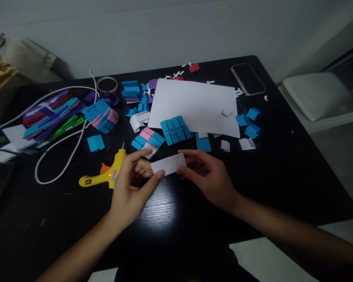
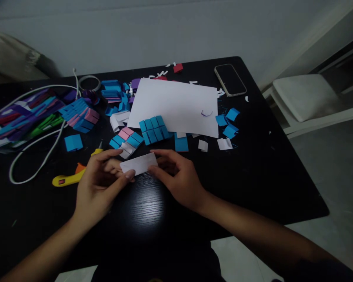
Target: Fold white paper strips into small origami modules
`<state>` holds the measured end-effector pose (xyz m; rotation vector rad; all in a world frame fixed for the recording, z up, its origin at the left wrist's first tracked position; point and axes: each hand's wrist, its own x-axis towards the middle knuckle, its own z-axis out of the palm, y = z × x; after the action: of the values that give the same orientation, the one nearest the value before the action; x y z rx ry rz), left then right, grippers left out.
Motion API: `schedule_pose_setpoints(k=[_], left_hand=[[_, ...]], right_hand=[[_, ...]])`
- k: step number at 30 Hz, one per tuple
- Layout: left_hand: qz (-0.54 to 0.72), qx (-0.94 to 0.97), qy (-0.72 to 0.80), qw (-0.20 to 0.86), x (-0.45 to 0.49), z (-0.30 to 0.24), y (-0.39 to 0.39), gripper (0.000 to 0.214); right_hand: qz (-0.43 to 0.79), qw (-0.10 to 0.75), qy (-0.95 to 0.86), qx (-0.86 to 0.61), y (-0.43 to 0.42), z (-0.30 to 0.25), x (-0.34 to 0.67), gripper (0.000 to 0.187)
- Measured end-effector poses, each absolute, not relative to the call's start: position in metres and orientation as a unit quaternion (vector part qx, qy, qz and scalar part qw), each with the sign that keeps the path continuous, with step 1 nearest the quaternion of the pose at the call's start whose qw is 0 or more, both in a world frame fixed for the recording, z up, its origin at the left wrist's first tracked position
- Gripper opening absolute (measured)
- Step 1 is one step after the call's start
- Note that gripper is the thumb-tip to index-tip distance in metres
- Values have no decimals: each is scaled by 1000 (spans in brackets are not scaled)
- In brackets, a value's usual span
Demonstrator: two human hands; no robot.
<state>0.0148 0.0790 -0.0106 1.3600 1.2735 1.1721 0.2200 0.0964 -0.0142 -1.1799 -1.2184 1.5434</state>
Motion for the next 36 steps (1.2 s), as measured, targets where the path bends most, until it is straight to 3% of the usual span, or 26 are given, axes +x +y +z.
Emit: schedule_pose_setpoints(k=[3, 7, 13, 18, 23, 28, 36], left_hand=[[405, 585, 518, 475, 14, -10, 78, 37], [323, 600, 488, 545, 15, -13, 73, 31], [350, 565, 484, 569, 17, -20, 69, 17], [364, 632, 497, 470, 12, -14, 71, 18], [395, 682, 491, 372, 6, -9, 76, 33], [379, 700, 491, 353, 4, -13, 74, 13], [407, 649, 523, 372, 4, -14, 72, 11]], right_hand=[[607, 416, -482, -476, 96, -14, 219, 29], [617, 416, -465, -479, 95, -14, 218, 28], [669, 342, -491, -441, 95, -15, 217, 23], [625, 340, -537, -453, 93, -13, 218, 17], [546, 340, -641, -419, 92, -12, 220, 15], [572, 355, -599, -433, 92, -15, 221, 17], [645, 378, -494, -444, 92, -14, 222, 16]])
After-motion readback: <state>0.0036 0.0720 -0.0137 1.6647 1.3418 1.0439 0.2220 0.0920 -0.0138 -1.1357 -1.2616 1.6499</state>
